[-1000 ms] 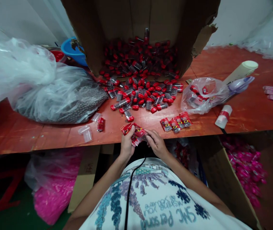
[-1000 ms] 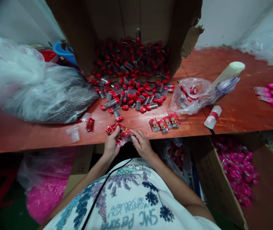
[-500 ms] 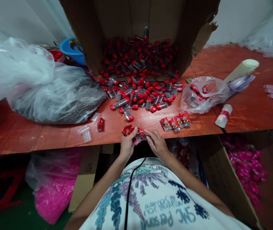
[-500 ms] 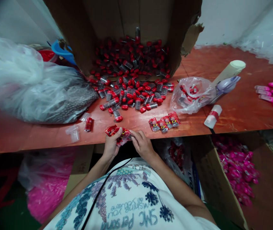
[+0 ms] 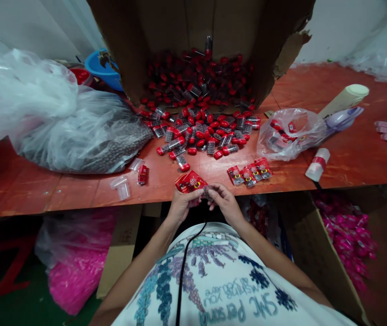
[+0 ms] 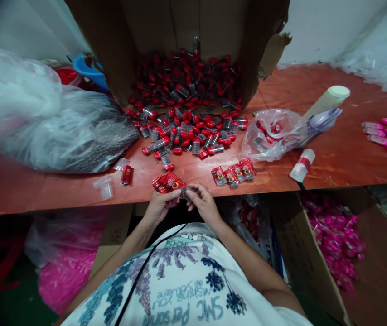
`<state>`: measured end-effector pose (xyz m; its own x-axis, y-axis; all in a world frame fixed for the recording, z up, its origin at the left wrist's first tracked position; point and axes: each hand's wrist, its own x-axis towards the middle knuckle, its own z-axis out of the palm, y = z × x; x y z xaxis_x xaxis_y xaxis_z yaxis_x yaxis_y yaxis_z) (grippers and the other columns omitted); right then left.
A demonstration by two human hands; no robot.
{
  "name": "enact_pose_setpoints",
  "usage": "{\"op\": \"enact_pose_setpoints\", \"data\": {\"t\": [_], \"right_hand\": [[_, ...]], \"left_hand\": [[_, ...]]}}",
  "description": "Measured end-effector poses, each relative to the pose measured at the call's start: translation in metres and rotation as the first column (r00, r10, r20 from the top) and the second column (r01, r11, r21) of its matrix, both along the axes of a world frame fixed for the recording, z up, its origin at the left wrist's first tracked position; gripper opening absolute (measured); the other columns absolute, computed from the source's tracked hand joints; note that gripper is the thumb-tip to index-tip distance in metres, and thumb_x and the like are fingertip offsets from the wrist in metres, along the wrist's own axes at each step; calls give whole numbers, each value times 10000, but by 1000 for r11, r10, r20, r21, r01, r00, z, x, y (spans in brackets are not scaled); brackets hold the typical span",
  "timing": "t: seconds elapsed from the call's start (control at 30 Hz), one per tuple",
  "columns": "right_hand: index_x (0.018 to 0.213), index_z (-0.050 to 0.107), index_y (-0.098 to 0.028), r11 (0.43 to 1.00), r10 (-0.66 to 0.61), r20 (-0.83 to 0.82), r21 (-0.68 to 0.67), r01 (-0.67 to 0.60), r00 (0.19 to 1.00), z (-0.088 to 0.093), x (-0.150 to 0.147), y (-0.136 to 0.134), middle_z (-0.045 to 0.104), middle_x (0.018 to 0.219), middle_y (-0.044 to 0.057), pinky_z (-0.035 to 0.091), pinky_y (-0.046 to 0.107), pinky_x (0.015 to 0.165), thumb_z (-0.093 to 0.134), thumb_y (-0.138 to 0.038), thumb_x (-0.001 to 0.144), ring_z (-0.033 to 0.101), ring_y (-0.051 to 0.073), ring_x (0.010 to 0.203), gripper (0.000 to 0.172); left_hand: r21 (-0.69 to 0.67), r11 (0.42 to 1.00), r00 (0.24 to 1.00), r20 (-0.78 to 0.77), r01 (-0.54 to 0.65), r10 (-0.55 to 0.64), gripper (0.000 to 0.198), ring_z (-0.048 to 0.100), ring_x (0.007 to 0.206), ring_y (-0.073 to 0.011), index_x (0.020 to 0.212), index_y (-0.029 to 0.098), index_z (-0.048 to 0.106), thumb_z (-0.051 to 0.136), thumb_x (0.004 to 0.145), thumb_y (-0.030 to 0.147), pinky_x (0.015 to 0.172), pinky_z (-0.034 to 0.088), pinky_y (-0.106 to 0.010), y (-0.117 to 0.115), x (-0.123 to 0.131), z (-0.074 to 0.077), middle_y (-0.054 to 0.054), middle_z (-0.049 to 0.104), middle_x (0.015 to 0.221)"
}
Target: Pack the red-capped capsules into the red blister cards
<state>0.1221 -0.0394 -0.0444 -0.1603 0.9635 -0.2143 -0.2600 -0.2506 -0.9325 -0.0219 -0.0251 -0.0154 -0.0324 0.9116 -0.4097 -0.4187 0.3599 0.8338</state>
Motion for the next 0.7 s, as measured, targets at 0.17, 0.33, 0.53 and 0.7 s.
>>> {"op": "enact_pose_setpoints", "data": {"t": [0.17, 0.33, 0.53, 0.7], "right_hand": [[1013, 554, -216, 982, -149, 197, 145, 121, 969, -2, -4, -3, 619, 875, 13, 512, 207, 484, 611, -410, 803, 580, 111, 636, 292], [1098, 486, -244, 986, -151, 124, 88, 140, 981, -3, -5, -2, 601, 865, -7, 482, 195, 422, 585, -419, 821, 578, 100, 571, 342], [1087, 512, -239, 951, -220, 348, 286, 120, 911, -2, -3, -4, 626, 993, 42, 526, 224, 566, 583, -348, 840, 622, 146, 788, 279], [1048, 468, -242, 981, -176, 150, 112, 160, 973, -3, -7, 0, 582, 854, -20, 457, 182, 395, 587, -392, 823, 580, 88, 546, 296]], "left_hand": [[-53, 999, 1000, -25, 9, -10, 283, 574, 480, -109, 768, 122, 694, 819, 530, 209, 431, 464, -207, 0, 3, -2, -32, 683, 680], [-37, 999, 1000, -17, -11, 11, 267, 549, 451, -96, 749, 129, 687, 819, 545, 239, 422, 454, -206, 3, 6, 0, -13, 665, 643], [30, 995, 993, -66, -97, 99, 259, 517, 424, -79, 701, 120, 660, 817, 553, 262, 394, 393, -182, 2, 12, 1, -8, 641, 604], [26, 997, 996, -56, -67, 69, 247, 526, 430, -87, 697, 116, 657, 808, 570, 265, 396, 404, -185, 3, 15, -1, -6, 628, 590]]}}
